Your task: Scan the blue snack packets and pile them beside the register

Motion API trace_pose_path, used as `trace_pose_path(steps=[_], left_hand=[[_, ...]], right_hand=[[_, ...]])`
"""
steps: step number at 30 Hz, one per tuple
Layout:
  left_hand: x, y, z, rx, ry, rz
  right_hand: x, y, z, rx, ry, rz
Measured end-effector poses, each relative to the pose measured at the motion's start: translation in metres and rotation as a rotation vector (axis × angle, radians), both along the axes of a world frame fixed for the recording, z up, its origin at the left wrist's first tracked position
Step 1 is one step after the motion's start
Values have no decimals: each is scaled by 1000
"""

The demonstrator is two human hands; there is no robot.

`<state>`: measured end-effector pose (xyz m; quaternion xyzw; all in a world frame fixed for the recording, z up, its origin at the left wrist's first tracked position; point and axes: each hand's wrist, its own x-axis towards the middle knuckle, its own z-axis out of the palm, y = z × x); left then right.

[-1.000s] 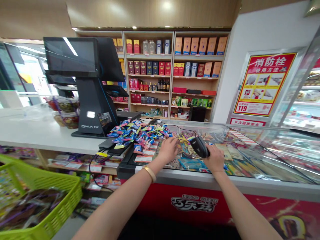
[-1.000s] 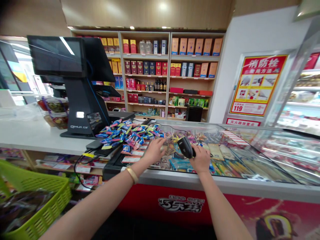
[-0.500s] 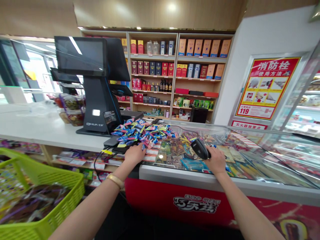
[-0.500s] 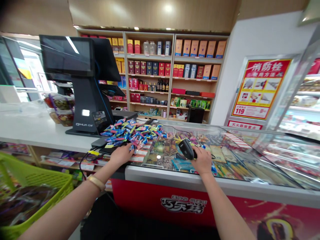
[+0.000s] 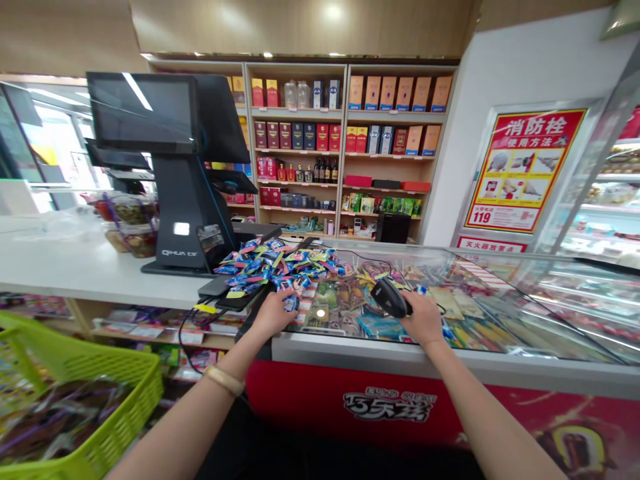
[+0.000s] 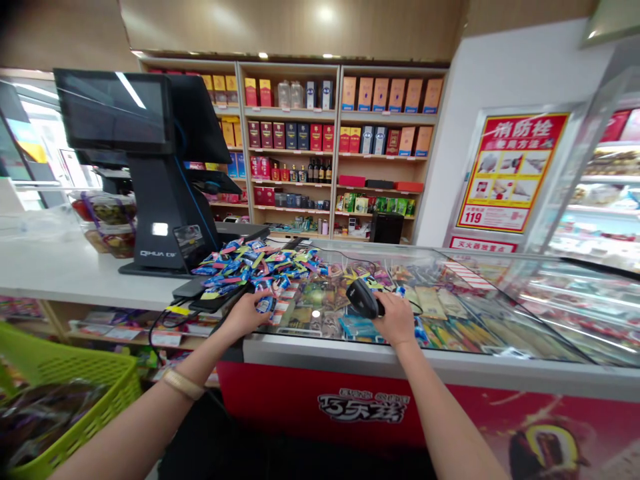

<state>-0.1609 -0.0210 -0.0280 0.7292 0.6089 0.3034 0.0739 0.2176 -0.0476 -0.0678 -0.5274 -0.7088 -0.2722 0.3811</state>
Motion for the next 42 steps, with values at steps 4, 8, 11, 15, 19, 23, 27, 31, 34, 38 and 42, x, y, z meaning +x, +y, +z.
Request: trace_pose_path(steps=[4, 8, 11, 15, 19, 23, 27, 31, 34, 38, 42], left_hand=[[27, 6, -8, 100, -194, -156], [64, 15, -15, 258, -234, -259], [89, 25, -19, 275, -202, -262], [112, 36, -22, 233, -167, -250], [124, 39, -25, 204, -141, -241], [128, 37, -27, 190, -110, -230], [128, 38, -30, 183, -85, -216], [127, 39, -31, 186, -67, -225], [127, 38, -30, 188, -67, -227], [127, 36, -28, 168, -78, -214], [127, 35, -27, 140, -89, -220]], right_hand=[[-1, 0, -1, -9, -13, 37], [-2, -2, 1, -31, -62, 85], [-4, -5, 4, -58, -110, 115], [-8, -10, 9, -109, -157, 139], [-11, -9, 11, -167, -191, 142], [-15, -7, 12, -226, -223, 146], [-18, -7, 13, -259, -244, 152], [-18, -7, 13, -261, -243, 154], [-18, -6, 12, -255, -237, 160], [-18, -6, 11, -232, -228, 166], [-14, -6, 10, -164, -193, 138]])
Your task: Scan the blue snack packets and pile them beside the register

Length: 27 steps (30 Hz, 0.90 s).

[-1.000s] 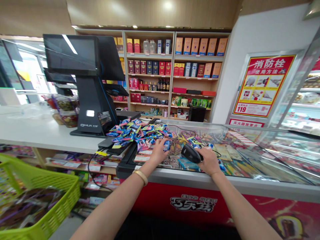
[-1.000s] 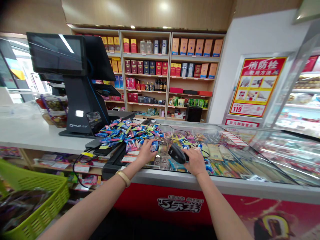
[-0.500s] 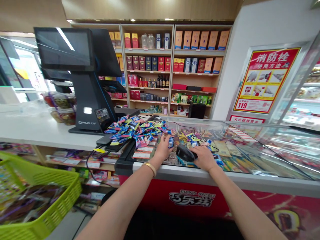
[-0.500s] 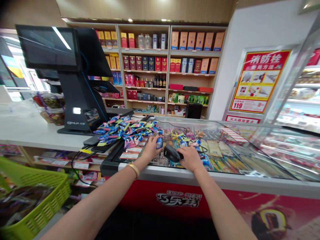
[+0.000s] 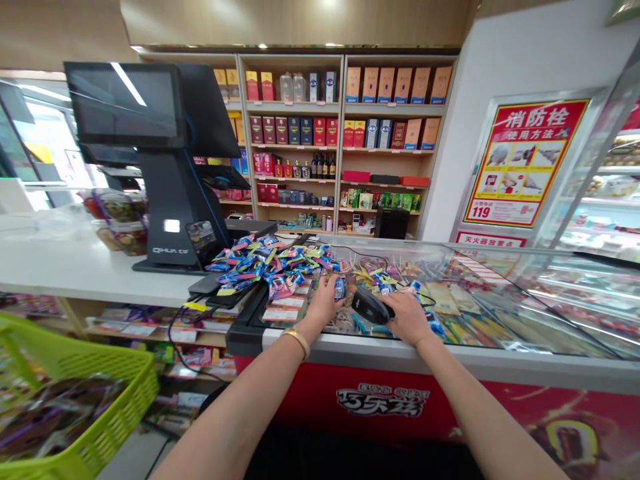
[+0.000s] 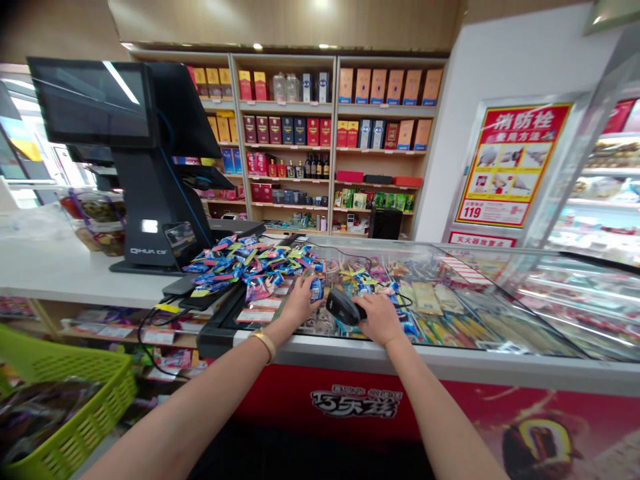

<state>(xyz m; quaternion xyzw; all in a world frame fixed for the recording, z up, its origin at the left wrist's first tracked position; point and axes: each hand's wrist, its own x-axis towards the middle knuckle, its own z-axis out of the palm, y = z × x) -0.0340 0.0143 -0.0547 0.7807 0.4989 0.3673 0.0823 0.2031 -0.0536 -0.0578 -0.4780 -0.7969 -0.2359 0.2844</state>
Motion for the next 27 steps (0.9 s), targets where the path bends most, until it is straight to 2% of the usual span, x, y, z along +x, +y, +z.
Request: trace_pose_path(steps=[4, 12, 16, 19, 21, 24, 27], left_hand=[[17, -2, 0, -49, 0, -14], [87, -20, 0, -121, 112, -115], [93, -26, -4, -131, 206, -227], [80, -27, -2, -108, 241, -255], [62, -26, 4, -51, 238, -209], [22, -19, 18, 133, 217, 4], [-26, -10, 30, 150, 199, 338]], right_hand=[[10, 0, -3, 115, 99, -94], [16, -1, -6, 259, 207, -247], [12, -3, -4, 253, 223, -261], [10, -4, -2, 246, 238, -261], [9, -5, -2, 244, 242, -258], [8, -4, -2, 245, 244, -249], [8, -3, -2, 244, 225, -241]])
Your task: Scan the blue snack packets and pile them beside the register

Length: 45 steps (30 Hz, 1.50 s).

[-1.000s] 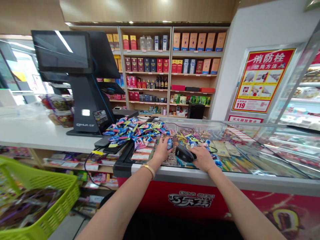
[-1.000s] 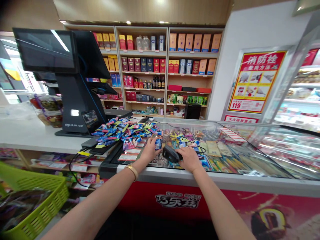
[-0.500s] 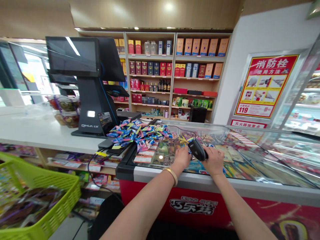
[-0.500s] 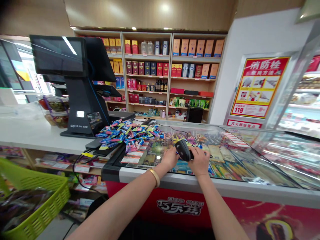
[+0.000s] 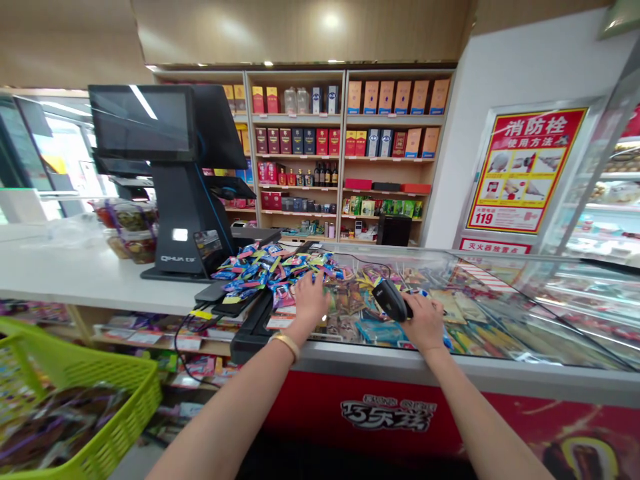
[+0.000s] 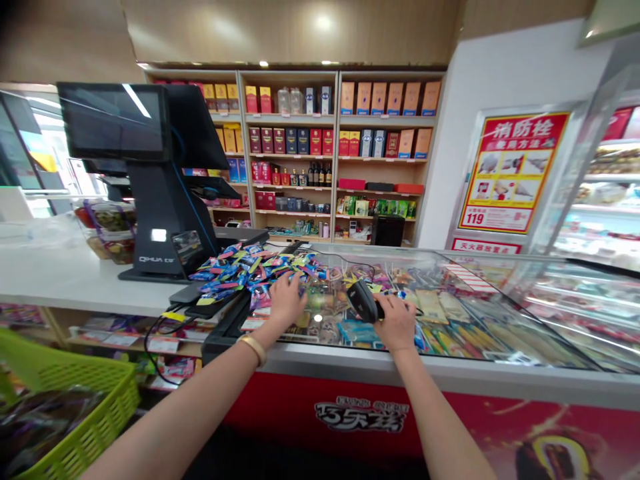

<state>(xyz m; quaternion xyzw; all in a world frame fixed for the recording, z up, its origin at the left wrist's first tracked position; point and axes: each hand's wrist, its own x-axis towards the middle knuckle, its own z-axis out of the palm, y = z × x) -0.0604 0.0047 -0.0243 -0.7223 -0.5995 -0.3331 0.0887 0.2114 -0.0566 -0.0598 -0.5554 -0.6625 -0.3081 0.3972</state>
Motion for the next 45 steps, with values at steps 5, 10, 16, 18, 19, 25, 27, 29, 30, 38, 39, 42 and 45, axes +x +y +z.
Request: trace_pose_path(steps=[5, 10, 16, 18, 19, 25, 27, 29, 30, 38, 39, 42, 45], left_hand=[[-63, 4, 4, -164, 98, 304], [-83, -4, -1, -285, 193, 308], [-90, -9, 4, -284, 233, 296], [-95, -9, 6, -280, 216, 285], [-98, -8, 6, -272, 167, 270], [-103, -3, 7, -257, -1130, -109], [-95, -3, 7, -336, -1425, -224], [-84, -4, 7, -406, -1498, -279], [-78, -5, 6, -437, -1541, -312], [-25, -1, -16, -456, -1811, -550], [-18, -1, -21, -429, -1763, -550], [-3, 1, -32, -406, -1612, -551], [5, 3, -38, -356, -1416, -532]], right_hand=[[-3, -1, 0, -24, -10, -2], [-4, -2, 0, -25, -17, 4], [-3, -1, 0, -49, -34, 23], [-3, -1, 0, -56, -38, 27], [-4, -1, 0, -57, -41, 28], [-4, 0, 0, -69, -60, 43], [-4, 2, -1, -69, -64, 45], [-3, 3, -2, -71, -70, 50], [-3, 3, -2, -72, -74, 54], [-3, 0, -3, -98, -113, 107], [-3, 0, -3, -101, -118, 117], [-3, 0, -3, -107, -135, 155], [-3, 0, -3, -120, -161, 206]])
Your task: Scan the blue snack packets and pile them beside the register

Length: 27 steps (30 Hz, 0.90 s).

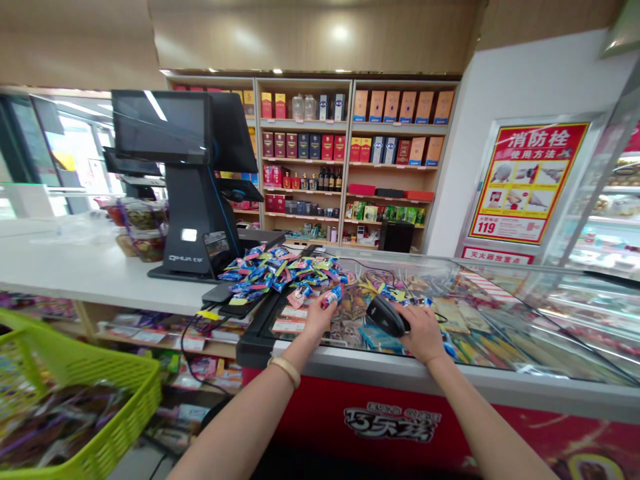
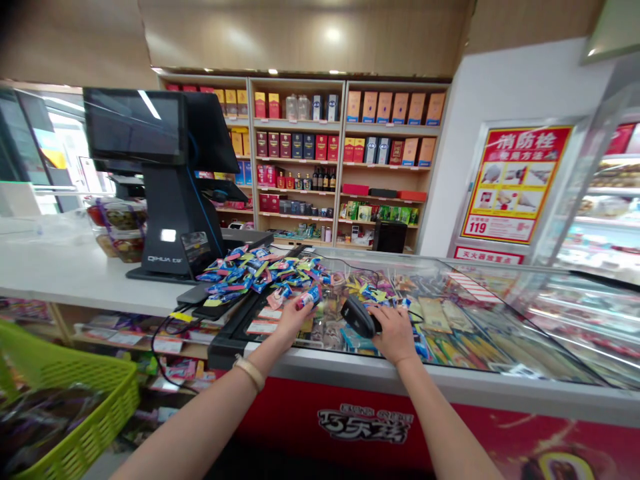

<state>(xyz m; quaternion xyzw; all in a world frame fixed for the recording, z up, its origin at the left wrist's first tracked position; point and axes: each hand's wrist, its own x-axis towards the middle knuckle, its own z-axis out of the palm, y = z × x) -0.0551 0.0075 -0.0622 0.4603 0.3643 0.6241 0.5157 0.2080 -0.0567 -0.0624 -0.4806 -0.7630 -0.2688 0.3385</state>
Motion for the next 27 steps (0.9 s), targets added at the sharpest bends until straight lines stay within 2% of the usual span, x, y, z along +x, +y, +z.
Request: trace_pose_path(steps=[5, 10, 14, 20, 27], left_hand=[[0, 6, -3, 121, 241, 86], [-2, 11, -11, 139, 345, 162], [-1, 15, -14, 135, 362, 193], [-2, 10, -10, 124, 328, 207], [-2, 4, -6, 122, 278, 214]], right_hand=[[-6, -2, 2, -37, -40, 73], [-10, -1, 1, -74, -43, 90], [-21, 2, 0, -91, -13, 75], [-45, 4, 2, -123, 20, 88], [-45, 2, 2, -114, 27, 78]])
